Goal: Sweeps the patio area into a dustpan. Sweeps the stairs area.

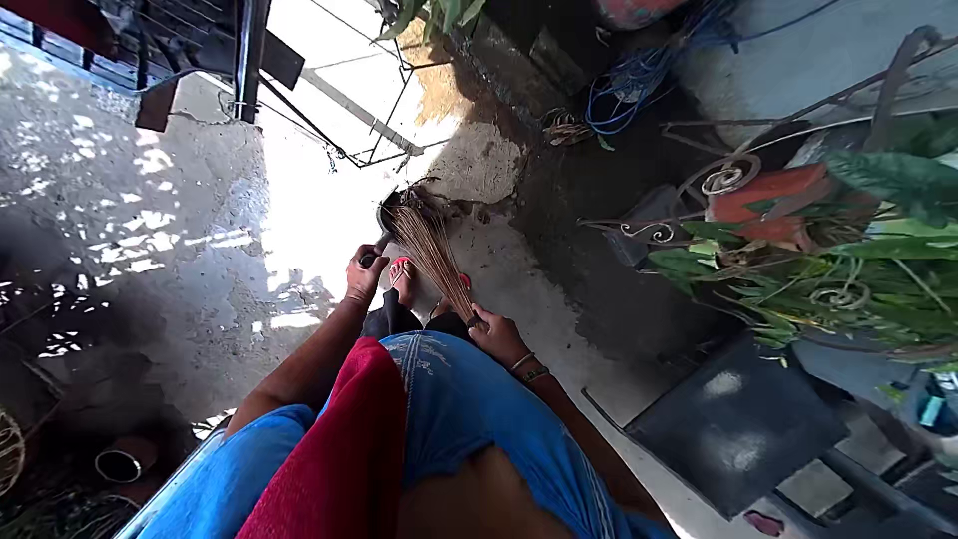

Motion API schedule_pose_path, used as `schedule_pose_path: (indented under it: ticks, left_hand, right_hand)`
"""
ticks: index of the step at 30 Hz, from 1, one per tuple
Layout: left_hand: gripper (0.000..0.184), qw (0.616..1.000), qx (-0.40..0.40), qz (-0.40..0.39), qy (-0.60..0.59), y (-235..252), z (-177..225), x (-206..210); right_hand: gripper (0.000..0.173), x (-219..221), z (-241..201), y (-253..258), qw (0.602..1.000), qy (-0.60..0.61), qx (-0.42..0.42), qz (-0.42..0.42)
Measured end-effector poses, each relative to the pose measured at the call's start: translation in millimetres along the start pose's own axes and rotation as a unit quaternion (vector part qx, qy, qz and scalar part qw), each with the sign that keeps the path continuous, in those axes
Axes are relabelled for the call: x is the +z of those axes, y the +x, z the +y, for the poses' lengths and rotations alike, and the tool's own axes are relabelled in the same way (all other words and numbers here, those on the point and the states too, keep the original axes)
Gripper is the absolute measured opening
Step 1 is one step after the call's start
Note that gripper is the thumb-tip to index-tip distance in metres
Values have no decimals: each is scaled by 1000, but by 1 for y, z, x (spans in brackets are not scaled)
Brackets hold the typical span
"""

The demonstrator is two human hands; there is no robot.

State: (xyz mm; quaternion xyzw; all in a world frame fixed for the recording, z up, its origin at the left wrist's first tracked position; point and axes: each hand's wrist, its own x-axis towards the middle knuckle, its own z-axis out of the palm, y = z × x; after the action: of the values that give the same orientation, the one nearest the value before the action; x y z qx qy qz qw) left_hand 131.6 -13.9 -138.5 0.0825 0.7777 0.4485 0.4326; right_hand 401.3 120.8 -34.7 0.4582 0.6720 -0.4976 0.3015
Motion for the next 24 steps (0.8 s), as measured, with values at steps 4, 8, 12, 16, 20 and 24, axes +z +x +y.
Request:
schedule_pose_path:
  ticks: [4, 8, 12, 16, 20, 24]
  left_hand:
    - [34, 996, -7, 41, -77, -52, 4, -11]
    - [30, 984, -11, 88, -154, -94, 5, -25]
    - [32, 974, -7, 141, -175, -145, -5, -40]
    - [34, 955, 20, 200, -219, -192, -23, -50]
    - [26, 897, 32, 302, -319, -231, -34, -60]
    - [18, 824, 49, 377, -420, -264, -36, -70]
  right_hand:
    - [61, -28, -1, -34, 996, -80, -26, -7]
    - [58, -53, -13, -61, 983, -161, -81, -27]
    - [55, -69, -21, -76, 961, -240, -132, -45]
    - [47, -74, -35, -87, 936, -321, -132, -62]
    - [46, -74, -56, -86, 912, -366, -170, -76]
    - [50, -69, -95, -93, 879, -427, -181, -111]
